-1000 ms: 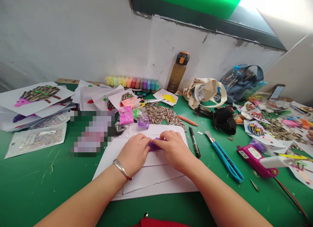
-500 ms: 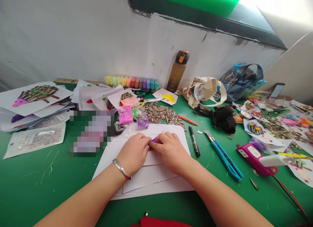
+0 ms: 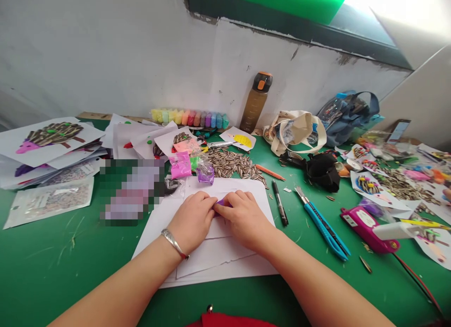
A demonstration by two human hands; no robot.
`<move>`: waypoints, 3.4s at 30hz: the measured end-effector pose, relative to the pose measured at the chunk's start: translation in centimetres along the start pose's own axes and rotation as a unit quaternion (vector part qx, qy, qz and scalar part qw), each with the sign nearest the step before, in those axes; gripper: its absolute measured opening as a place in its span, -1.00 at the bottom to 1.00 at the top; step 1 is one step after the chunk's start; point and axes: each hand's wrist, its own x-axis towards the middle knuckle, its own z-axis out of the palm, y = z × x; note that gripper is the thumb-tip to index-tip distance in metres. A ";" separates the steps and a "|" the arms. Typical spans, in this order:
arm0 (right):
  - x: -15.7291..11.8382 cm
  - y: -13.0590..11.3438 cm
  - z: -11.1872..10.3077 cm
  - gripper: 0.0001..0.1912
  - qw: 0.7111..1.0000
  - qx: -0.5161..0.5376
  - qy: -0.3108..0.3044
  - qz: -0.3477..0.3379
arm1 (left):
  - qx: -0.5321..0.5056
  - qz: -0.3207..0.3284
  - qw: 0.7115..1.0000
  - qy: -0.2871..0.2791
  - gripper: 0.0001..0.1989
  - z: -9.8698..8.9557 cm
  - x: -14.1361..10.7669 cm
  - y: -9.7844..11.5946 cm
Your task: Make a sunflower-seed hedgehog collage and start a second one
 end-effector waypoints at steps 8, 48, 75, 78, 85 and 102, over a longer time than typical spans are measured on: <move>-0.1 0.0 -0.1 -0.64 1.000 0.012 0.020 0.009 | 0.004 0.002 1.000 -0.002 -0.71 0.1 0.0 -0.1; -0.1 -0.2 -0.5 -0.63 1.000 0.011 0.003 0.002 | -0.044 -0.015 0.999 0.009 -0.54 0.0 0.1 -0.6; -0.5 -0.1 -0.8 -0.60 1.000 0.024 0.011 0.003 | -0.031 -0.012 0.999 0.016 -0.53 0.1 0.1 -0.6; -0.4 -0.2 -0.7 -0.63 1.000 0.020 -0.001 -0.015 | -0.035 -0.007 0.999 0.016 -0.55 0.1 0.1 -0.6; -0.6 0.1 -1.2 -0.56 0.999 0.037 0.007 0.000 | -0.031 -0.009 0.999 0.007 -0.53 0.1 0.1 -0.7; -1.2 -0.3 -1.7 -0.56 0.999 0.037 -0.021 -0.022 | -0.034 -0.015 0.999 0.003 -0.54 -0.1 0.1 -0.2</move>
